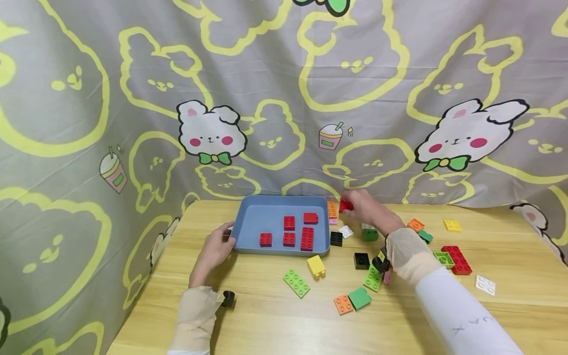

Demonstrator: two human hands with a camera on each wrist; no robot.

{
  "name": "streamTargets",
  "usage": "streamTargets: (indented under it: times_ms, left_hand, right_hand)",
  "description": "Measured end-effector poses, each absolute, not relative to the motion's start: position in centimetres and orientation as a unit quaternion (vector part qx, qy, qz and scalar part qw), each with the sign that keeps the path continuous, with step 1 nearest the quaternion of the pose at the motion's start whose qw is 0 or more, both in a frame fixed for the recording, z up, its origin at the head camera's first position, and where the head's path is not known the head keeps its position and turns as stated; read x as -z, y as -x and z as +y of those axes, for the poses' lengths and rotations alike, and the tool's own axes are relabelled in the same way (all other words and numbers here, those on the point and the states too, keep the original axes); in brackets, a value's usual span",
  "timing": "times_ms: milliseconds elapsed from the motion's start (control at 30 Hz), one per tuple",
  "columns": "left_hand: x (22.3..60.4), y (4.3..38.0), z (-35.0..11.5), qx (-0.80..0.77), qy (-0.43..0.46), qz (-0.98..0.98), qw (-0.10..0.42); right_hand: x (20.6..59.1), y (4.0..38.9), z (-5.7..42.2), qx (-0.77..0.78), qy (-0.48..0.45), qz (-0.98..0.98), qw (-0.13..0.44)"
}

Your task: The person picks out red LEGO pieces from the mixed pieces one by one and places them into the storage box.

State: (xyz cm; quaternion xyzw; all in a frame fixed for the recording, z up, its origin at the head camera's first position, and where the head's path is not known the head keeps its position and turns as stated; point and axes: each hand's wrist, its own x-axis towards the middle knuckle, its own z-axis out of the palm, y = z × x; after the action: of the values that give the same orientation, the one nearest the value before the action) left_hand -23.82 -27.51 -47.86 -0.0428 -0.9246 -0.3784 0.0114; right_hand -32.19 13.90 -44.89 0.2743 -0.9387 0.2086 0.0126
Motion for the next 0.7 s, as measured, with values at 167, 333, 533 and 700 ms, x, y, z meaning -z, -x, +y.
streamTargets:
  times_ms: [167,333,533,700]
  left_hand:
    - [47.7,23.8,-27.5,0.379,0.043,-0.924,0.01]
    - [47.6,23.8,-27.5,0.377,0.042,-0.925,0.01]
    - [47.5,23.7,-27.5,0.376,0.038,-0.926,0.011]
    - [47.5,23.7,-27.5,0.378,0.04,-0.925,0.009]
  right_hand:
    - [43.4,32.2,12.6,-0.204,-0.279,-0.938,0.032]
    - [42.4,32.1,10.2,-0.206,-0.273,-0.939,0.031]
    - [42.2,31.9,6.8,-0.214,-0.283,-0.935,0.018]
    - [42.4,31.6,4.3,-0.202,-0.299,-0.933,0.017]
